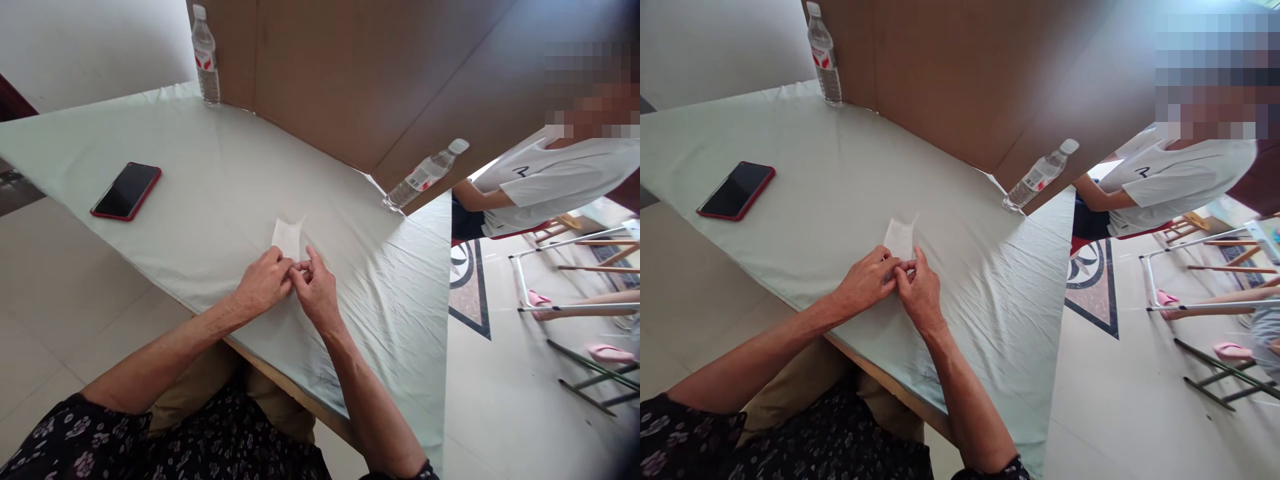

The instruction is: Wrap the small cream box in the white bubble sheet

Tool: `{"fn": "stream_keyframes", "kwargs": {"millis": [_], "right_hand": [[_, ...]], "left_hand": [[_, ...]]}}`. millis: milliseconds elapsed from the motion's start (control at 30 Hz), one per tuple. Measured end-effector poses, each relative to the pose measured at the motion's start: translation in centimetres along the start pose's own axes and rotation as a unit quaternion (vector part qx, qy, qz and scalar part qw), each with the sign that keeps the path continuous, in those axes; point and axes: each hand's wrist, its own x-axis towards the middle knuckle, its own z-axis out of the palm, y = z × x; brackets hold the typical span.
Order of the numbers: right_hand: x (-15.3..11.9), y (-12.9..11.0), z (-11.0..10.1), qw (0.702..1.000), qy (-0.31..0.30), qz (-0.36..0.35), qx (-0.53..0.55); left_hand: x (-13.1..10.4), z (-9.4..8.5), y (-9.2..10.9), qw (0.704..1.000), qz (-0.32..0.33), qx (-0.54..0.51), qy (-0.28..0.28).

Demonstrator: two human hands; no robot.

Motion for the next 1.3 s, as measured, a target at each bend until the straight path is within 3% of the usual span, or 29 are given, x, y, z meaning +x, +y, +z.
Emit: {"fn": "stream_keyframes", "kwargs": {"millis": [100, 233, 367, 500, 600, 700, 967, 1133, 1233, 1300], "right_hand": [[-0.7, -0.1, -0.5, 0.996, -0.047, -0.059, -0.049], [-1.3, -0.2, -0.9, 0.977, -0.091, -0.123, -0.148], [-1.0, -0.3, -1.3, 0.961, -0.120, -0.141, -0.208], [0.0, 0.1, -2.4, 0.977, -0.144, -0.122, -0.103], [0.7, 0.8, -3.0, 0.993, -0.061, -0.096, -0.015], [1.3, 1.5, -2.9, 0.993, 0.018, -0.112, -0.024], [2.6, 2.4, -1.5, 0.970, -0.058, -0.182, -0.150], [3.7, 3.1, -2.1, 0.987, -0.063, -0.137, -0.049], [5.2, 3.6, -2.5, 0.998, -0.029, -0.035, 0.043], [6.4, 3.7, -2.5, 0.994, -0.038, 0.059, 0.085]], "left_hand": [[0.0, 0.4, -1.2, 0.992, -0.012, -0.126, 0.019], [-0.3, 1.0, -2.1, 0.948, -0.087, -0.304, 0.033], [-0.6, 1.9, -1.4, 0.959, -0.080, -0.251, 0.105], [-0.6, 2.6, -0.5, 0.968, -0.062, -0.196, 0.143], [-0.5, 2.9, -0.3, 0.970, -0.061, -0.185, 0.144], [-0.7, 2.9, -0.3, 0.971, -0.050, -0.178, 0.149], [-0.7, 2.6, -0.7, 0.985, 0.015, -0.085, 0.147], [-0.7, 2.7, -0.9, 0.987, 0.042, -0.049, 0.150], [-0.8, 3.3, -1.0, 0.983, 0.049, -0.053, 0.171], [-0.8, 3.5, -1.0, 0.980, 0.053, -0.057, 0.181]]}}
